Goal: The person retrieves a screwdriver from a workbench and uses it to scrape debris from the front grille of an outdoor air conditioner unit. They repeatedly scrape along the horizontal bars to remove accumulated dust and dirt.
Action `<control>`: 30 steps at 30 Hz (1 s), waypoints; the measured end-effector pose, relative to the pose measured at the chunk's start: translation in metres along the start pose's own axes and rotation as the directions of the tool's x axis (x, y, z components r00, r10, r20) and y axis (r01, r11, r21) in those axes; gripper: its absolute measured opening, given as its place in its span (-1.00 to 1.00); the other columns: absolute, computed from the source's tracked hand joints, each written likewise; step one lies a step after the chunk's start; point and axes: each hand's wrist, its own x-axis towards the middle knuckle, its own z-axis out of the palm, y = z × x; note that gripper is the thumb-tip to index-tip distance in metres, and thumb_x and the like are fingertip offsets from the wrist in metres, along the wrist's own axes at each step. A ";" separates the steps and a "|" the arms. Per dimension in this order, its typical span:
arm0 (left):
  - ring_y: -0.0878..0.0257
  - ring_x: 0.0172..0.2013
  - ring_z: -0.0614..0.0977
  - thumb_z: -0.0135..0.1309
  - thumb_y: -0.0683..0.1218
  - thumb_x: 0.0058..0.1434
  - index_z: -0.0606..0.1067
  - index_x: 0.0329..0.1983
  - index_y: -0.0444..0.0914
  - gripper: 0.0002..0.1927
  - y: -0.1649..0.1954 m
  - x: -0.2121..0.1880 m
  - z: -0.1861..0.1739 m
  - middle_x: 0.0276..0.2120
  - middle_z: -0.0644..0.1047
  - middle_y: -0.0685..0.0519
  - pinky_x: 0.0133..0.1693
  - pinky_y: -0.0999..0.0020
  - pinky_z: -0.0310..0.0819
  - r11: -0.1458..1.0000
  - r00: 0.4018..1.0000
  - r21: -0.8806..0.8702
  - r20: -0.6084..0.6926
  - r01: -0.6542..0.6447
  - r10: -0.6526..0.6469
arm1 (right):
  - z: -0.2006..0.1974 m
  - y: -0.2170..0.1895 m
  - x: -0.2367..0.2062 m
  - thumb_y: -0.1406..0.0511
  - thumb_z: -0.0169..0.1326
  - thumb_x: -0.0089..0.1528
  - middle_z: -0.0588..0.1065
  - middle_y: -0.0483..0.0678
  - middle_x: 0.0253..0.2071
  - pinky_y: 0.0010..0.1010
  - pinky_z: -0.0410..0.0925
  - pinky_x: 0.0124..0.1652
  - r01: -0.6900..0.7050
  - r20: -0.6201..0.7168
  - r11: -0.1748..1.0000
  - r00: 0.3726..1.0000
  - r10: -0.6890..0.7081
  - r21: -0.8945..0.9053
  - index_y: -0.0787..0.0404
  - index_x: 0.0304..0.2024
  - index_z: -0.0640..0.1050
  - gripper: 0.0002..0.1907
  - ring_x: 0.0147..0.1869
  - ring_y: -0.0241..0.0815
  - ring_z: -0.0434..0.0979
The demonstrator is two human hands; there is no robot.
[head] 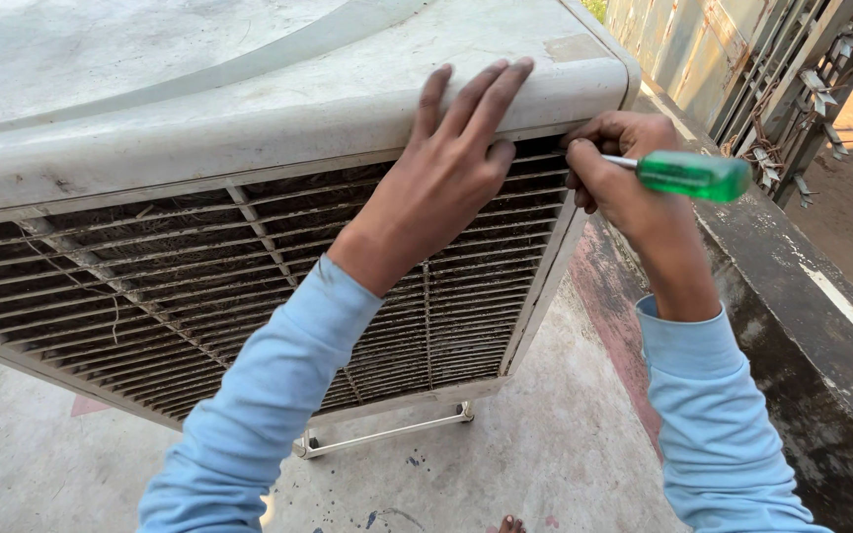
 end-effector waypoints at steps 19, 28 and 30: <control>0.17 0.57 -0.07 0.11 0.09 0.55 0.64 -0.12 -0.22 -0.70 0.017 -0.053 0.016 0.60 -0.07 0.04 0.63 0.08 -0.40 0.927 0.971 0.291 -0.062 0.238 -0.230 | 0.010 0.021 -0.028 0.45 -0.05 0.39 0.52 0.04 -0.46 -0.48 0.36 -0.59 0.188 -0.272 0.962 0.953 -0.131 0.197 0.47 -0.16 0.57 -0.82 -0.56 -0.27 0.47; 0.12 0.57 -0.19 0.08 0.15 0.59 0.63 -0.02 -0.27 -0.61 0.024 -0.058 0.024 0.60 -0.16 0.00 0.58 0.06 -0.48 0.915 0.965 0.307 -0.063 0.260 -0.253 | 0.008 -0.007 0.006 0.42 -0.02 0.32 0.47 -0.03 -0.55 -0.55 0.21 -0.70 -0.119 0.013 0.972 0.993 0.119 0.201 0.43 -0.26 0.60 -0.80 -0.64 -0.36 0.36; 0.12 0.57 -0.18 0.08 0.13 0.59 0.63 -0.03 -0.26 -0.64 0.026 -0.058 0.024 0.59 -0.15 0.00 0.60 0.04 -0.47 0.917 0.966 0.305 -0.064 0.258 -0.251 | 0.008 -0.009 0.013 0.41 0.01 0.32 0.46 -0.04 -0.57 -0.54 0.20 -0.71 -0.176 0.041 0.954 0.984 0.171 0.242 0.42 -0.29 0.60 -0.81 -0.65 -0.37 0.36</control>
